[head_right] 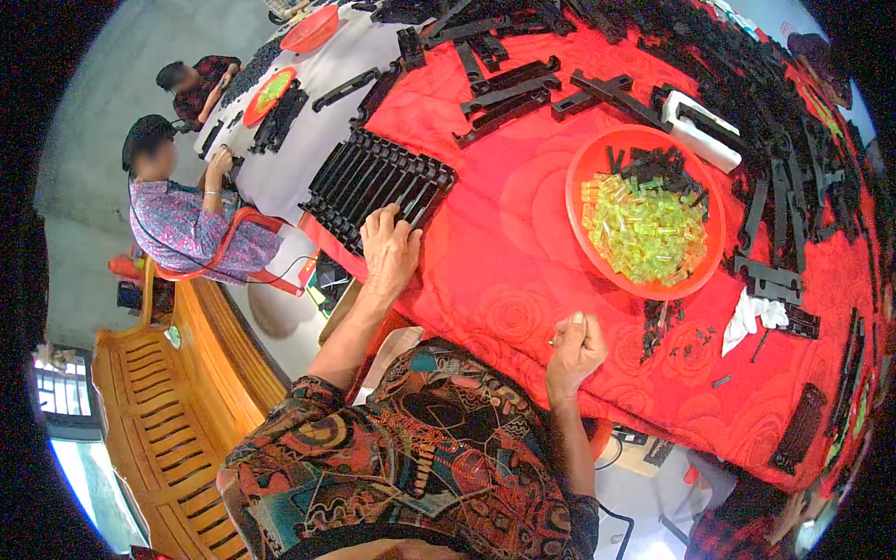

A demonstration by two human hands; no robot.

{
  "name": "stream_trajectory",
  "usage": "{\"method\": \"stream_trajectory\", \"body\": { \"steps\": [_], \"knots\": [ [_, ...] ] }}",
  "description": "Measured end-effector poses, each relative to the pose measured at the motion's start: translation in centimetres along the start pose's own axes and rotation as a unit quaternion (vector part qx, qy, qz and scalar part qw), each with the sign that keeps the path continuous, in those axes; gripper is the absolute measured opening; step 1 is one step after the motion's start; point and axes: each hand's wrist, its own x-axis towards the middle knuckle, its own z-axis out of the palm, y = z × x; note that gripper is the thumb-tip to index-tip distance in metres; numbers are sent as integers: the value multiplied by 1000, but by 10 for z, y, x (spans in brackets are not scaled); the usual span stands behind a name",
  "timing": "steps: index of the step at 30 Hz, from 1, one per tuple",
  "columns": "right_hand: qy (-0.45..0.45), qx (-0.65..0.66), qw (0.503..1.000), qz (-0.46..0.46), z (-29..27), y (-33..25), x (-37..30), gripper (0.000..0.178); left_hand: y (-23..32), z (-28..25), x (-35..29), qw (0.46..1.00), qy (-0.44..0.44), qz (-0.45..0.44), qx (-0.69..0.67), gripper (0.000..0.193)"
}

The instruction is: Assembling small plastic components on a table covered in a red cloth.

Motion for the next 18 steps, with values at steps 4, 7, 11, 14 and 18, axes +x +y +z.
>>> {"method": "stream_trajectory", "body": {
  "steps": [4, 7, 11, 14, 18],
  "knots": [
    [6, 15, 1000, 6, 0, -1, 1, 28, -1, -2, 2, 1000, -24, 0, -13, 18],
    [19, 6, 1000, -24, -5, 1, -1, 27, -2, -1, 2, 999, -27, 5, -17, 18],
    [11, -124, 966, -225, -11, 0, 3, 21, -5, 2, 0, 999, -43, 9, -3, 23],
    [-6, -172, 949, -263, -10, 2, 6, 17, -4, -1, 3, 998, -63, 12, 7, 30],
    [-29, -222, 950, -217, -8, 6, 6, 25, 10, -8, 35, 999, -43, 9, -30, 39]
  ]
}}
